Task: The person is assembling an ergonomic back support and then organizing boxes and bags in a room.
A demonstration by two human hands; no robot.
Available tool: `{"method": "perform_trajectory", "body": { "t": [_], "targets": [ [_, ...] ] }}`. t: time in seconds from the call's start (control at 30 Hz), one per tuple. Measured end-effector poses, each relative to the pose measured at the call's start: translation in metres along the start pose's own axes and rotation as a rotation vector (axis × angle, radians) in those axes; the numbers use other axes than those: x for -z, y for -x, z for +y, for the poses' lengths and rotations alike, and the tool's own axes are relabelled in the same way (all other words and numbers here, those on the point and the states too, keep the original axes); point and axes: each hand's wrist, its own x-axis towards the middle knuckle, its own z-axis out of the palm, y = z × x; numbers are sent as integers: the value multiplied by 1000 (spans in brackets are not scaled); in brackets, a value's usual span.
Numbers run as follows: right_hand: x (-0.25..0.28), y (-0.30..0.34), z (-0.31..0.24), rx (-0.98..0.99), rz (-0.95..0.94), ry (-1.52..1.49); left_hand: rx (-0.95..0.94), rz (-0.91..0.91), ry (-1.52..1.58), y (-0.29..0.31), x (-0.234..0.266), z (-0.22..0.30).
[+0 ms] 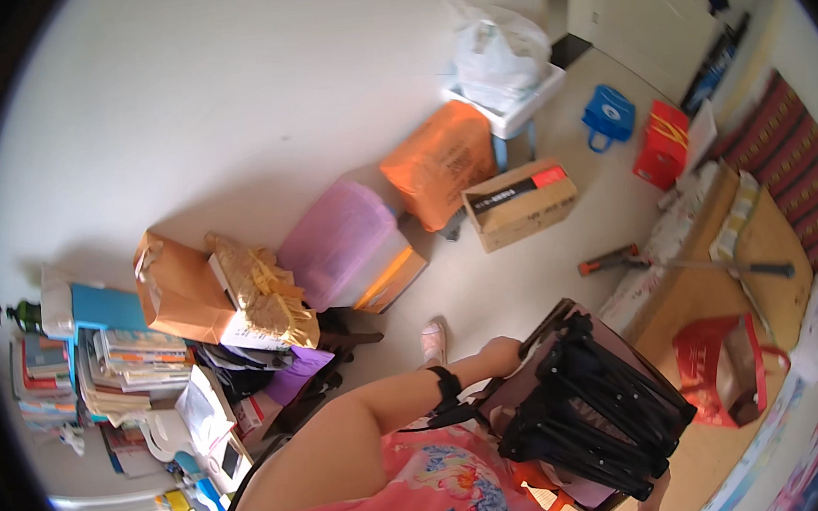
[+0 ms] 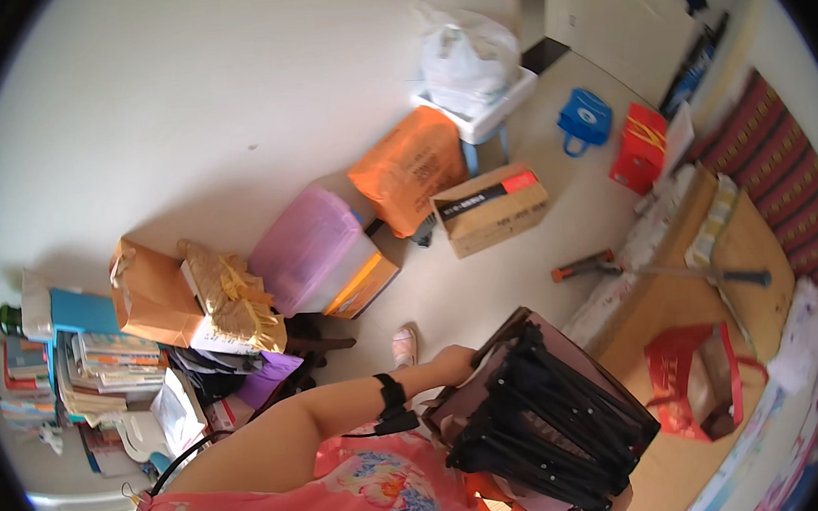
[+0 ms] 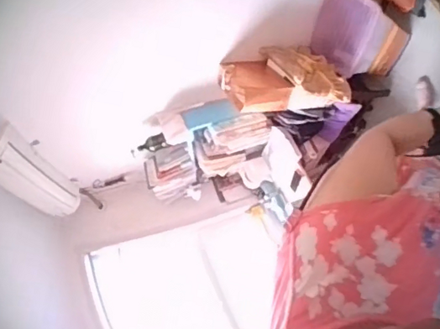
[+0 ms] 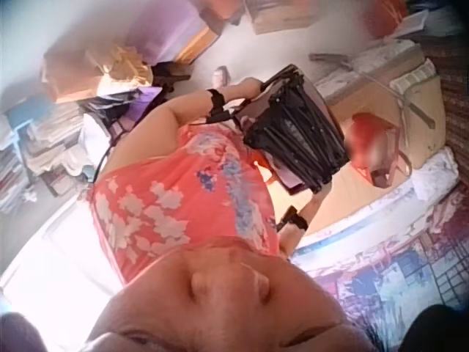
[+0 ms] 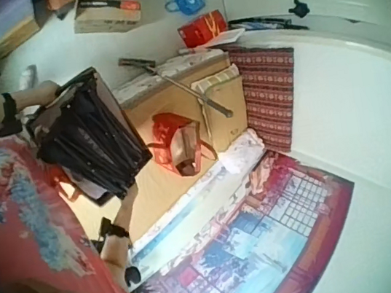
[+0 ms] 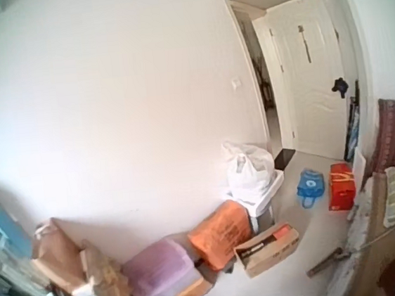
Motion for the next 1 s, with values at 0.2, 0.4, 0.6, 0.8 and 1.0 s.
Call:
{"method": "perform_trajectory", "body": {
  "t": [0.2, 0.4, 0.6, 0.8, 1.0],
  "targets": [
    [-144, -145, -98, 168, -176, 175, 223, 270, 153, 57, 111, -139],
    [-360, -287, -214, 506, -408, 986, 486, 507, 294, 139, 223, -256],
    [-624, -319, -311, 575, -766, 652, 803, 693, 452, 188, 283, -369],
    [-788, -315, -358, 163, -1133, 312, 1027, 830, 511, 211, 318, -418],
    [-892, -327, -369, -62, -1155, 367, 1284, 846, 718, 207, 351, -437]
  ]
}}
